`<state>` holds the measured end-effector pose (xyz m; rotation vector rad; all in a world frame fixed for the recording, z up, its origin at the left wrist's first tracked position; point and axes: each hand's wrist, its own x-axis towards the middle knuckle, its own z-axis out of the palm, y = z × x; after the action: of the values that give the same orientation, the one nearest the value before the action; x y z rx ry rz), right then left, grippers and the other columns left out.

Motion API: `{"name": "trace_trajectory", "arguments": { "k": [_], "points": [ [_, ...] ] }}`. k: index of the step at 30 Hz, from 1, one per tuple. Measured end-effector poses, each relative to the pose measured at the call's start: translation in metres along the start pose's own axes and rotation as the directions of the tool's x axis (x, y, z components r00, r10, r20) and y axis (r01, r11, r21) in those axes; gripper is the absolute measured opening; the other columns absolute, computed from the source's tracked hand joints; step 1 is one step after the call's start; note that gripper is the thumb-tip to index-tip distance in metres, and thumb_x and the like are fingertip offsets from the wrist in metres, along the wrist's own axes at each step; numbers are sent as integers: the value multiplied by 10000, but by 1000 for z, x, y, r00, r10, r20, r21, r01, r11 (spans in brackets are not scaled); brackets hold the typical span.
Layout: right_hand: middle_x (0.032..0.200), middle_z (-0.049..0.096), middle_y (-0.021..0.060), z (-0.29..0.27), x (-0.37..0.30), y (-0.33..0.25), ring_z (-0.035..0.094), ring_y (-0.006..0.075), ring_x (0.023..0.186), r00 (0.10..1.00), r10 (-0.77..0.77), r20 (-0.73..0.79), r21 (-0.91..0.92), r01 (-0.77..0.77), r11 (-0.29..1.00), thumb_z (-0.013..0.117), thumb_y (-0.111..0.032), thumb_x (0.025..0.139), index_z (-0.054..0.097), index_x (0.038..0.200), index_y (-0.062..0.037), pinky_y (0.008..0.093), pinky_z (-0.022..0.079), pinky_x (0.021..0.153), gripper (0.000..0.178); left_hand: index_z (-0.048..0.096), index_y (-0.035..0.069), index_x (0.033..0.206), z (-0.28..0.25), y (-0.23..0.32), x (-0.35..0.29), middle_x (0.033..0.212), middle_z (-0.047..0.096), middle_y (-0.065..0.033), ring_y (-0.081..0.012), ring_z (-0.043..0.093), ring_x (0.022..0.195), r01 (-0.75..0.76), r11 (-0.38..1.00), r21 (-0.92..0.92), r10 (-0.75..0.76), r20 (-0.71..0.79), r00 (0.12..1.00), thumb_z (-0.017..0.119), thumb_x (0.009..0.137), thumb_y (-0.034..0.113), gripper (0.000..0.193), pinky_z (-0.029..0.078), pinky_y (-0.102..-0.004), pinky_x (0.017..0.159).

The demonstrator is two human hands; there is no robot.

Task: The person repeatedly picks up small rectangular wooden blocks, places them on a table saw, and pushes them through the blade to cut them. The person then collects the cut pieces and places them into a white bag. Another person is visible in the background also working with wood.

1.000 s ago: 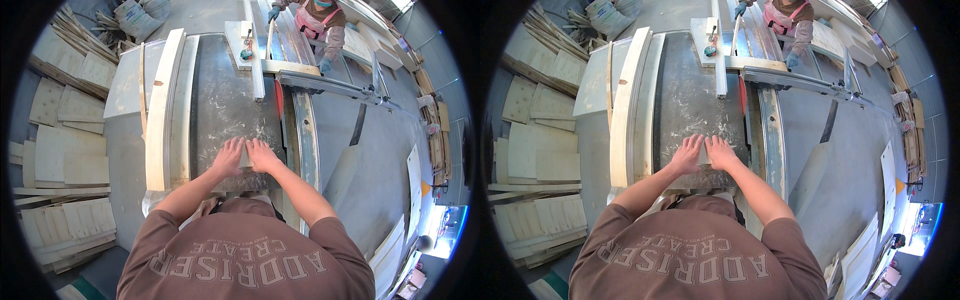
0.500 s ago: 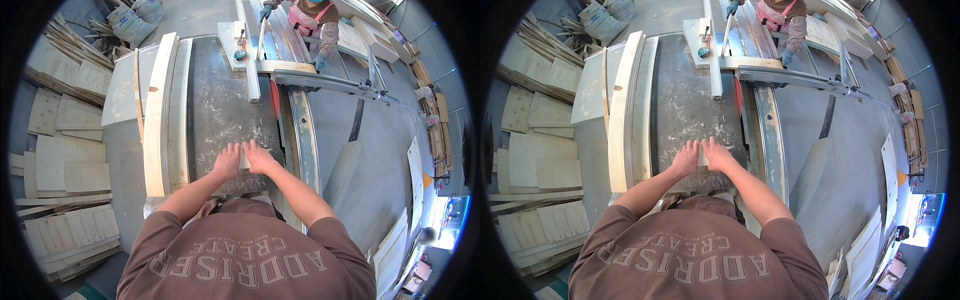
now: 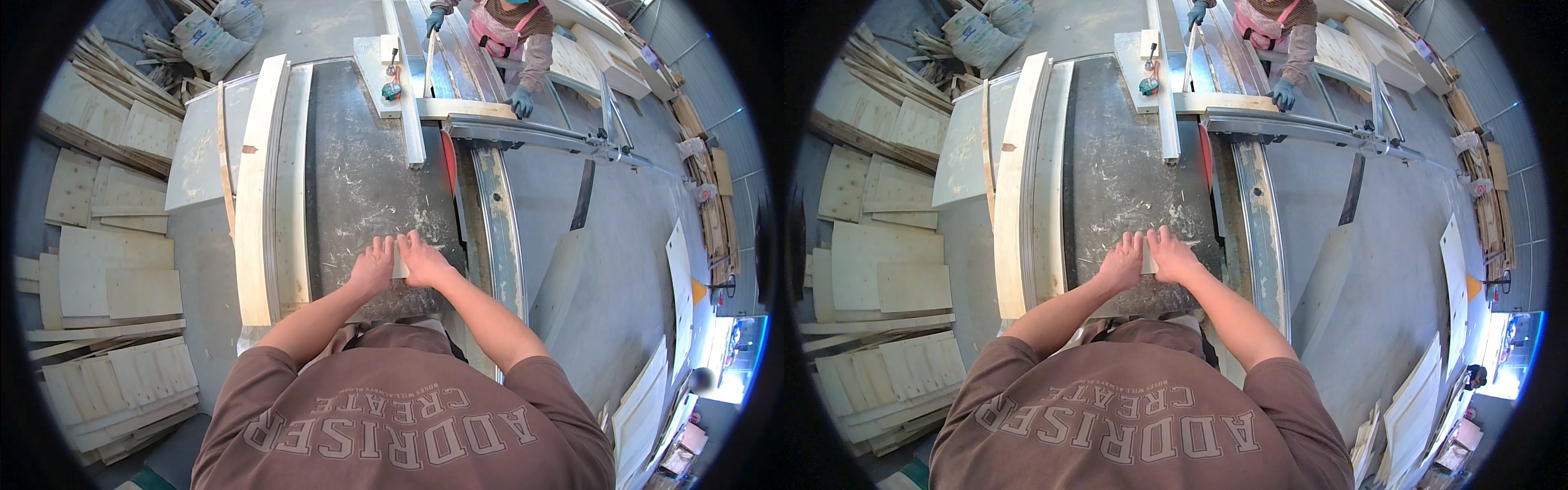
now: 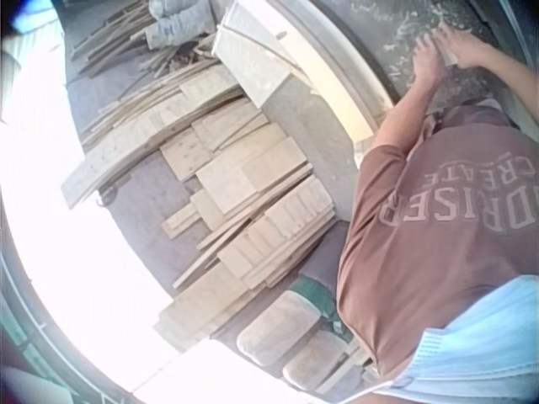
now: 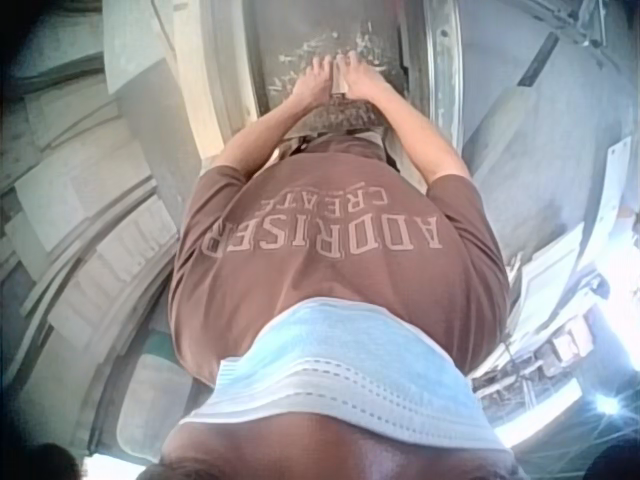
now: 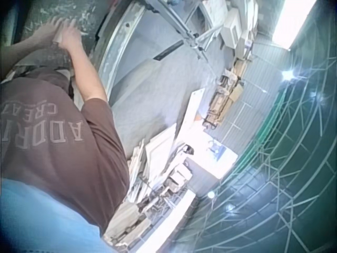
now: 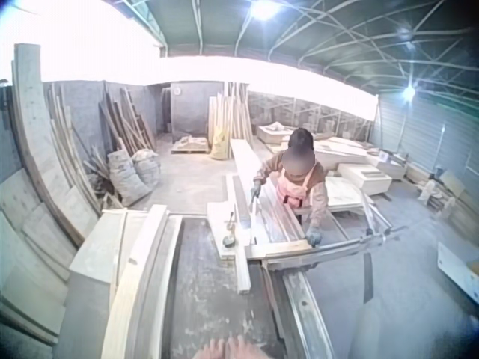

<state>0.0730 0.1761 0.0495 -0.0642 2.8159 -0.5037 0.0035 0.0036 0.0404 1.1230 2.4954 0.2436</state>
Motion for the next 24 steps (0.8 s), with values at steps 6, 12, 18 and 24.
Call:
{"name": "trace_trajectory", "arguments": {
  "k": [6,12,18,24],
  "points": [
    [1307,502,267,-1,1,0,682,470,1134,1000,11,20,5,-11,1000,913,-138,676,388,1382,6,521,606,955,892,363,1,1428,1,0,2,1279,538,-240,-430,687,1140,7,1000,0,-7,13,1000,808,817,90,761,626,-507,896],
    [1300,499,265,2,1,1,683,468,1115,1000,5,4,1,-5,1000,913,-138,675,385,1381,6,521,604,953,893,359,-1,1428,4,0,2,1278,538,-237,-427,686,1146,1,1000,5,-1,0,1000,816,817,97,769,626,-502,899],
    [1312,499,264,-1,0,1,679,468,1135,1000,5,5,5,-5,1000,920,-147,677,385,1392,5,523,603,961,906,350,-2,1434,6,-2,4,1281,538,-236,-427,688,1149,-9,1000,-12,9,-5,1000,825,817,111,786,626,-493,905],
    [1326,492,267,-1,1,2,674,470,1145,1000,6,6,2,-6,1000,914,-144,686,381,1400,3,527,604,959,903,351,-4,1432,8,-2,5,1284,536,-234,-425,689,1150,-6,1000,-10,6,-7,1000,855,777,110,835,636,-486,899]
  ]
}}
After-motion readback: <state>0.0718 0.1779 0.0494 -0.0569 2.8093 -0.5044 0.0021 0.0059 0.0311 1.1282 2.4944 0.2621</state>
